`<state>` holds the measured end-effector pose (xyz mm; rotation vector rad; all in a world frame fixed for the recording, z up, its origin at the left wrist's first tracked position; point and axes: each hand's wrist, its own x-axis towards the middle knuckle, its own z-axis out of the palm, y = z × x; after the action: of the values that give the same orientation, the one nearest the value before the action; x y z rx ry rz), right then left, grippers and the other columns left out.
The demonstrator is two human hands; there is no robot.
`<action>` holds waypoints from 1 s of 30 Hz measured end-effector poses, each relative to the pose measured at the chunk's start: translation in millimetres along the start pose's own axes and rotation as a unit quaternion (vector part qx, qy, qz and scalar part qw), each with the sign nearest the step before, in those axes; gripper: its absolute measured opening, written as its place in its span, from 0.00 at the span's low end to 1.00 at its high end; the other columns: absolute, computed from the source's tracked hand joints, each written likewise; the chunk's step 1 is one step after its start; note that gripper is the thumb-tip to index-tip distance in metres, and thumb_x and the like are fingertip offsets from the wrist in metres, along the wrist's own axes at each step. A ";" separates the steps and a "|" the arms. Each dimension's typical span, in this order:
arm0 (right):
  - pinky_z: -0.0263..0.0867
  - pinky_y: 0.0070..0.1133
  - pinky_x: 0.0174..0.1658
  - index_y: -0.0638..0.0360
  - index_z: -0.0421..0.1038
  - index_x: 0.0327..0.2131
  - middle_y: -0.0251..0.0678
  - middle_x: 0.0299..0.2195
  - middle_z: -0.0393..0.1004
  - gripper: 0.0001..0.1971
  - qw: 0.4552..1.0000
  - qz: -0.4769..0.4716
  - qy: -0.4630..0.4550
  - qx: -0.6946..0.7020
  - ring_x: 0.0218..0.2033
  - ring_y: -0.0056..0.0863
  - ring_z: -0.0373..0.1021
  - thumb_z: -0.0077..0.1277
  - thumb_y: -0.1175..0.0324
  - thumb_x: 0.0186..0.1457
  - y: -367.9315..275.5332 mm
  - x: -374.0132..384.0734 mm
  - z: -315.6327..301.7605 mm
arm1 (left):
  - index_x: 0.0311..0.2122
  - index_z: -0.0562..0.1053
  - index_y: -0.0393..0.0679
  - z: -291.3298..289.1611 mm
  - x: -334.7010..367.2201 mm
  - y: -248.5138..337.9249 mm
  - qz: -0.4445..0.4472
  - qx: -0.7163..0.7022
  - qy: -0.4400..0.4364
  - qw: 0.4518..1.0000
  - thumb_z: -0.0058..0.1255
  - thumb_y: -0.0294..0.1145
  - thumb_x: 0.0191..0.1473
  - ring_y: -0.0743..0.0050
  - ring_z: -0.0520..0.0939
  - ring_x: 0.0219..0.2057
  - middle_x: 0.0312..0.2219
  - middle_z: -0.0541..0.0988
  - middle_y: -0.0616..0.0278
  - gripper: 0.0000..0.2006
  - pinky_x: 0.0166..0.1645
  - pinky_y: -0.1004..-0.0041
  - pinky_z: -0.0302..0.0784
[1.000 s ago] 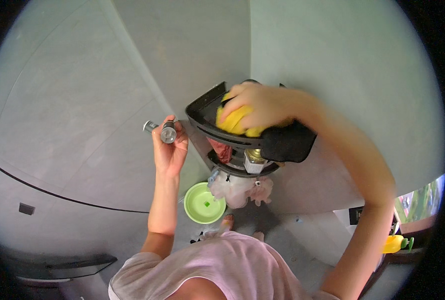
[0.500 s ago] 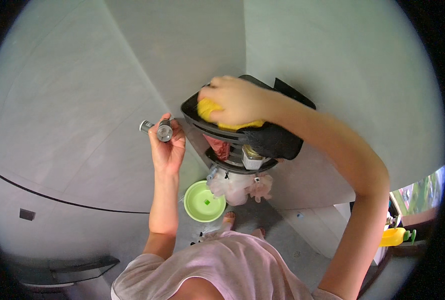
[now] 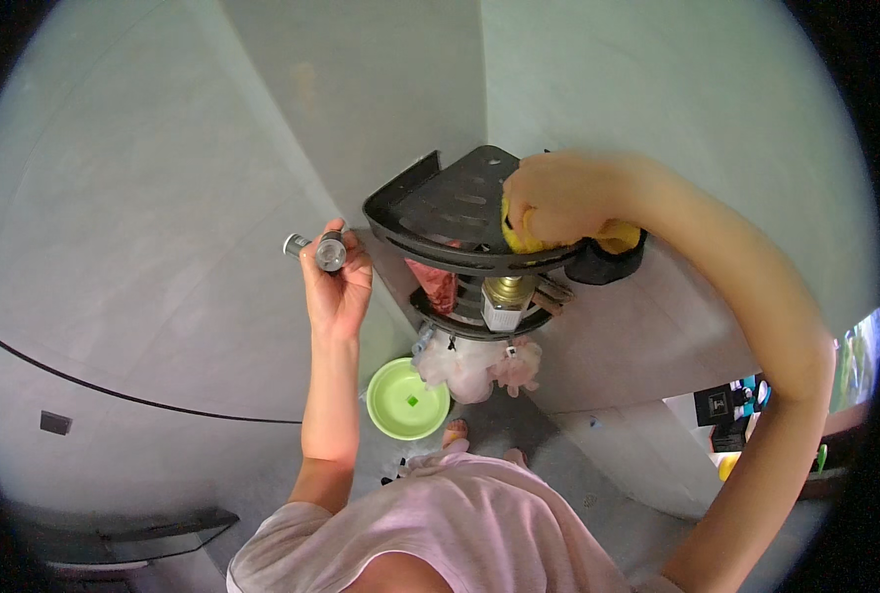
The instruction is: The person cleans a bathroom using a yellow cloth and a toilet brush. They wipe the floor, a wall-mounted corner shelf, a glass shower door, and a cabinet. They also scrub the inside of the toilet bowl with a brush.
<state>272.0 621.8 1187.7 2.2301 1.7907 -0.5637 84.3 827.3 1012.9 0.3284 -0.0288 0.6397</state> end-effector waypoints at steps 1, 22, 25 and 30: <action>0.68 0.31 0.46 0.56 0.82 0.30 0.35 0.36 0.78 0.15 0.999 0.037 0.014 -0.006 0.45 0.38 0.68 0.45 0.75 0.40 -4.1 -1.3 -2.6 | 0.46 0.72 0.32 3.8 1.2 -0.1 0.000 -0.007 0.020 1.000 0.49 0.34 0.59 0.75 0.70 0.27 0.31 0.75 0.54 0.16 0.30 0.78 0.69; 0.71 0.31 0.40 0.56 0.76 0.38 0.37 0.39 0.73 0.12 0.936 -0.029 0.306 -0.172 0.43 0.38 0.70 0.52 0.74 0.47 -33.8 82.1 20.6 | 0.45 0.70 0.35 -4.8 0.5 1.1 -0.023 0.010 0.004 1.000 0.47 0.34 0.58 0.72 0.78 0.35 0.32 0.76 0.58 0.14 0.34 0.76 0.74; 0.72 0.31 0.41 0.56 0.76 0.39 0.38 0.36 0.75 0.12 0.935 0.051 0.277 -0.214 0.41 0.39 0.72 0.51 0.70 0.49 -4.0 93.5 20.9 | 0.45 0.70 0.35 -10.1 2.9 2.7 -0.024 0.008 -0.016 1.000 0.46 0.34 0.59 0.72 0.78 0.35 0.32 0.76 0.58 0.14 0.34 0.76 0.74; 0.72 0.33 0.40 0.57 0.76 0.39 0.41 0.36 0.76 0.12 0.931 0.075 0.280 -0.222 0.41 0.40 0.73 0.51 0.69 0.49 33.3 87.5 19.2 | 0.46 0.70 0.34 -10.2 2.9 -0.9 -0.025 0.004 -0.011 1.000 0.45 0.35 0.59 0.72 0.77 0.35 0.32 0.76 0.58 0.15 0.33 0.76 0.73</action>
<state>317.3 683.8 1130.7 2.2892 1.7125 0.5199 86.3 831.5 1003.3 0.3437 -0.0391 0.5863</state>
